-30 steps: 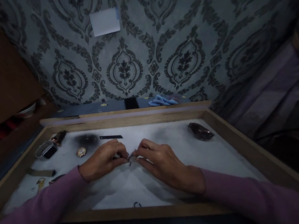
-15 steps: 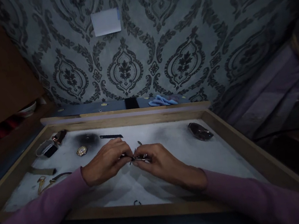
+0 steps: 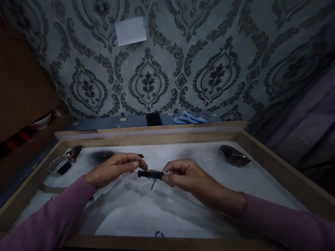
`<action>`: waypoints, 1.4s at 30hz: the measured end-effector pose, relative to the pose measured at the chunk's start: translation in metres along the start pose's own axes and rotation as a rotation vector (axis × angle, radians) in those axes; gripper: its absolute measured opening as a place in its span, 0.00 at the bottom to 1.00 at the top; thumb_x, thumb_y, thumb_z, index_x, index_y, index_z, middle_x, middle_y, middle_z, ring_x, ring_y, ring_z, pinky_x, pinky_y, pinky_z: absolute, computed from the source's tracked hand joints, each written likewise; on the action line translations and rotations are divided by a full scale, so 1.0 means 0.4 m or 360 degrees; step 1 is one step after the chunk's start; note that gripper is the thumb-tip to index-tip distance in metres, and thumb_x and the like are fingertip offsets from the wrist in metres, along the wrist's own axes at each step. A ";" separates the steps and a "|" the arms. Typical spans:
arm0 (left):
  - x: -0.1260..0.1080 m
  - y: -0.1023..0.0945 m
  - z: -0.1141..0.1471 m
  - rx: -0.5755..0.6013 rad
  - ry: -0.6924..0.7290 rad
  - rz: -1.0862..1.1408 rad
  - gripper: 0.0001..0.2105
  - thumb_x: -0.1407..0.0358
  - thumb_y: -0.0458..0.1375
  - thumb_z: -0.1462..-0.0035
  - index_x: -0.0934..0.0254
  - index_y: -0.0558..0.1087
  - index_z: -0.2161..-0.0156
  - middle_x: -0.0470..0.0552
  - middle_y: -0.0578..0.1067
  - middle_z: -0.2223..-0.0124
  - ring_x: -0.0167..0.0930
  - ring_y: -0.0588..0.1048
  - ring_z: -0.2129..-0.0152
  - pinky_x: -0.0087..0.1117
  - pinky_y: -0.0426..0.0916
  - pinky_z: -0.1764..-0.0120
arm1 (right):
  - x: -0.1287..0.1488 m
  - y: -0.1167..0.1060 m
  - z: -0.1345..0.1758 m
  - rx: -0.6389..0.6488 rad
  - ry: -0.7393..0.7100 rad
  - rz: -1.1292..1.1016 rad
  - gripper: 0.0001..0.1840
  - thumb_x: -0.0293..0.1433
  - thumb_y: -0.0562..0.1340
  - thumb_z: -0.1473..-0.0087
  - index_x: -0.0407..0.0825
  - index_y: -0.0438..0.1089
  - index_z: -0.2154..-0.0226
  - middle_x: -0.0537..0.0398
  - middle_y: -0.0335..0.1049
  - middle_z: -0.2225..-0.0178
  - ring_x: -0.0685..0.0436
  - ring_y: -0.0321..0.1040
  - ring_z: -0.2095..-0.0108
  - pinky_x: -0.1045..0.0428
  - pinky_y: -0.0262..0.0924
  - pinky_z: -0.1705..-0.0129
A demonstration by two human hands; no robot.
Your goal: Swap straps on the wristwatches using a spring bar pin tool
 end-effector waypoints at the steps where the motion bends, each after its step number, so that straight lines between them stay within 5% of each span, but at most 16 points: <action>1: 0.003 0.001 0.000 0.0058 -0.0019 0.0070 0.10 0.64 0.54 0.40 0.65 0.75 0.59 0.51 0.76 0.58 0.31 0.72 0.60 0.32 0.63 0.54 | -0.002 -0.004 0.000 0.0005 0.0018 -0.0023 0.08 0.35 0.65 0.55 0.47 0.72 0.78 0.64 0.58 0.83 0.54 0.47 0.81 0.55 0.43 0.78; 5: 0.001 0.016 0.002 0.0229 -0.0072 0.0265 0.07 0.67 0.59 0.47 0.65 0.74 0.62 0.48 0.76 0.64 0.29 0.71 0.65 0.29 0.62 0.59 | -0.007 -0.017 0.003 0.0034 0.0058 -0.0089 0.09 0.36 0.66 0.55 0.46 0.73 0.76 0.64 0.58 0.83 0.55 0.45 0.82 0.55 0.38 0.79; 17: 0.022 0.025 0.004 0.0133 -0.0342 0.0478 0.07 0.67 0.63 0.55 0.67 0.70 0.70 0.44 0.73 0.75 0.23 0.69 0.80 0.25 0.59 0.75 | -0.012 -0.017 0.001 0.0030 0.0104 -0.0063 0.09 0.35 0.66 0.56 0.46 0.72 0.77 0.65 0.56 0.83 0.56 0.44 0.82 0.56 0.40 0.79; 29: 0.037 0.022 -0.004 -0.0014 -0.0241 0.0645 0.11 0.67 0.66 0.54 0.66 0.68 0.69 0.43 0.72 0.77 0.22 0.70 0.82 0.21 0.60 0.81 | -0.006 -0.018 0.002 0.0014 0.0092 0.0011 0.08 0.34 0.67 0.56 0.47 0.73 0.78 0.64 0.58 0.82 0.54 0.49 0.80 0.56 0.46 0.77; 42: 0.033 0.042 -0.004 0.0115 -0.0190 0.0795 0.10 0.66 0.66 0.51 0.67 0.69 0.67 0.47 0.76 0.74 0.25 0.75 0.80 0.20 0.64 0.83 | -0.001 -0.022 -0.002 -0.0021 0.0079 0.0091 0.10 0.36 0.67 0.58 0.47 0.71 0.79 0.64 0.56 0.83 0.54 0.48 0.80 0.56 0.45 0.77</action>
Point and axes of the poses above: each hand's wrist, its own z-axis away from the middle knuckle, its own y-axis out of the palm, x = y × z, the point moved 5 cm from there along -z, towards the middle knuckle
